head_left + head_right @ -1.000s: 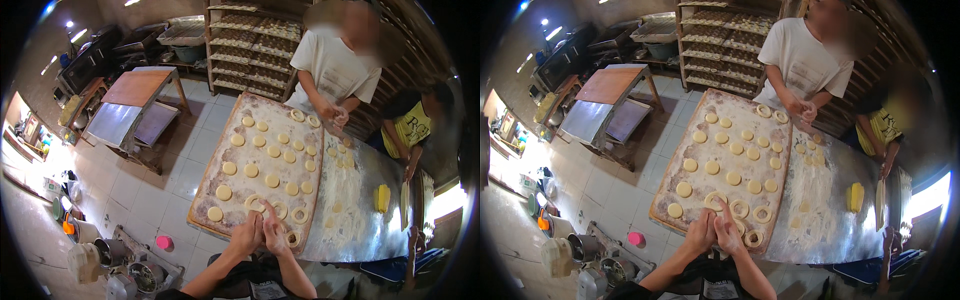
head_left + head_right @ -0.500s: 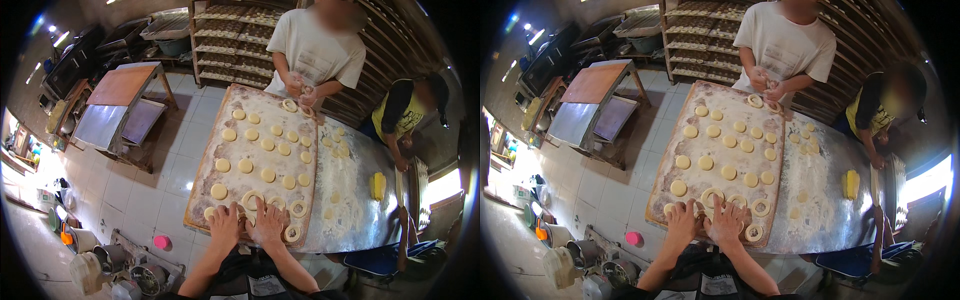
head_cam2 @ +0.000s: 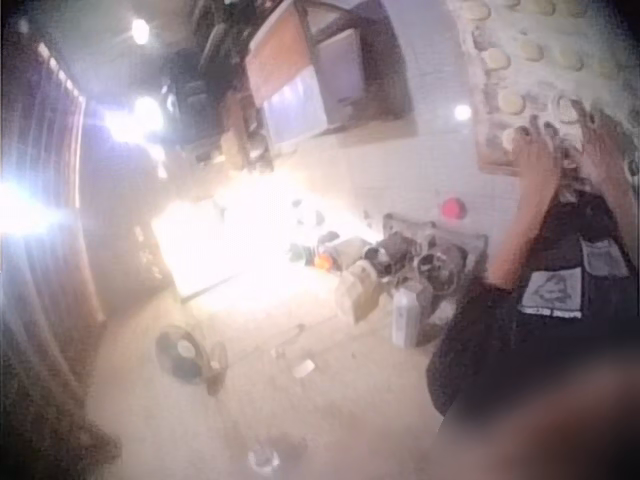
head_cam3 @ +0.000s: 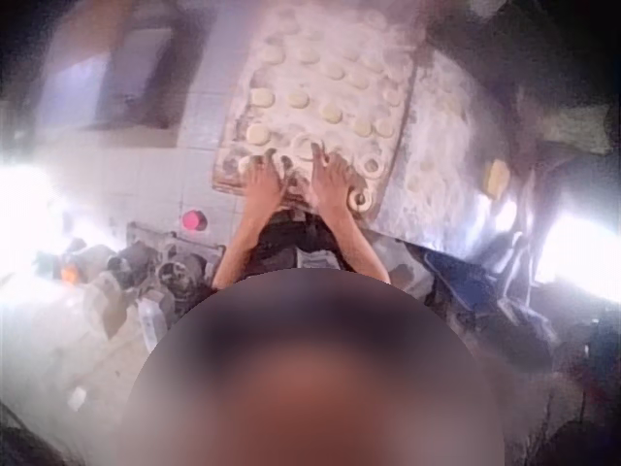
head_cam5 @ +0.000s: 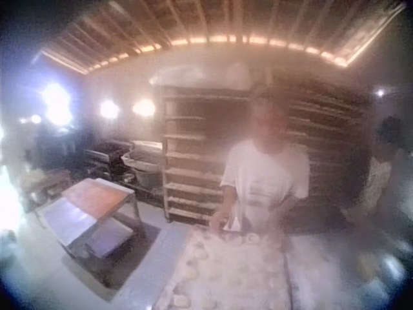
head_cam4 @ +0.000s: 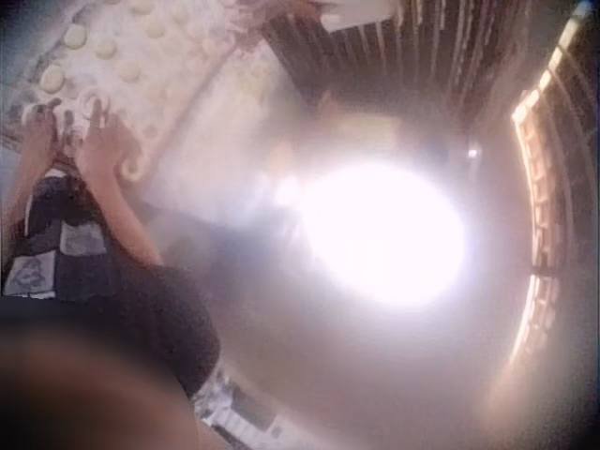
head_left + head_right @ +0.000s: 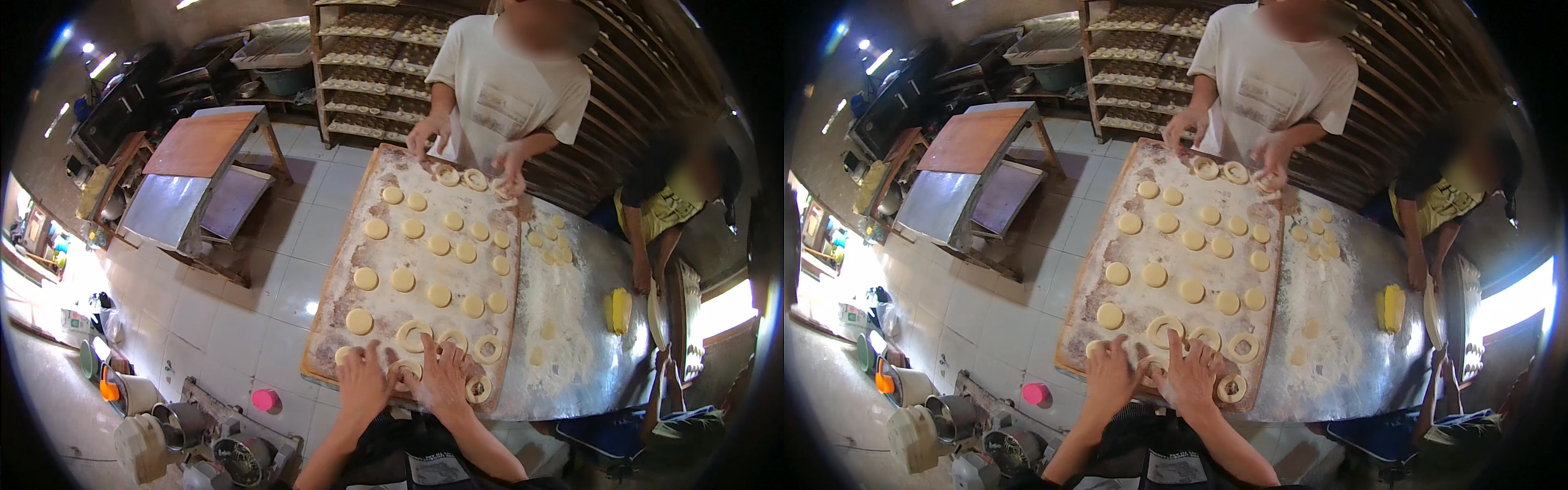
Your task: The person shapes small dough pieces into ring forms by hand and places them on a floured tray. Other workers are present, one rolling dough and another arranging trays on racks. The camera wearer continues forming rings and arranging them in rows on the tray throughout the clip.
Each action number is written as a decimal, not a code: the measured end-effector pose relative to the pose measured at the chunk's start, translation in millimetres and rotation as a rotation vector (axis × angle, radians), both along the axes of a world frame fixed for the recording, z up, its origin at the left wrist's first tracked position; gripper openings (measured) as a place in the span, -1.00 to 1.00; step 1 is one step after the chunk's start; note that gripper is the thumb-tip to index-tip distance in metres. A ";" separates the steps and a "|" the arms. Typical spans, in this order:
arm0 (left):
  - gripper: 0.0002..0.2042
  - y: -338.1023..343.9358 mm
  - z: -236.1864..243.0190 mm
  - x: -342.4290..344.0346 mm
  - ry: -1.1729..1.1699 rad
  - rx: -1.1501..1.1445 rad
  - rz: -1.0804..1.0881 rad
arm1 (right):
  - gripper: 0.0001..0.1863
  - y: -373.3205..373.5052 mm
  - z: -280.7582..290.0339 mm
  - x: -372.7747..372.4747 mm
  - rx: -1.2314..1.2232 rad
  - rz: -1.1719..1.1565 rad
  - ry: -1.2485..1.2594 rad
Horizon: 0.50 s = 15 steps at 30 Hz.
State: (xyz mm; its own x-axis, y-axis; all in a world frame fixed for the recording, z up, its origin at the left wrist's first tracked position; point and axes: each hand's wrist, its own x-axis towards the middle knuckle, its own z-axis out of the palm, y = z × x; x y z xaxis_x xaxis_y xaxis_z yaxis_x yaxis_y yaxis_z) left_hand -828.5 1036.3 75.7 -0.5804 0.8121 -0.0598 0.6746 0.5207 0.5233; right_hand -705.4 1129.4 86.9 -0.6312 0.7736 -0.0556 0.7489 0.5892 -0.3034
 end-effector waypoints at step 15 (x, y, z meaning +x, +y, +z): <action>-0.82 -2.6 10.0 -20.1 -0.181 0.157 -0.103 | -0.55 43.3 -32.8 -73.7 -0.389 0.308 0.438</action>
State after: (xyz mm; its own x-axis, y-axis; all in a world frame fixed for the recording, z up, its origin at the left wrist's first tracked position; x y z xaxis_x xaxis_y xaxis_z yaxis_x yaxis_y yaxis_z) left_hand -848.6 1033.7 85.7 -0.4852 0.8741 -0.0234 0.6078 0.3563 0.7096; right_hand -779.1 1172.7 54.1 -0.8483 0.5292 0.0174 0.3224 0.5425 -0.7757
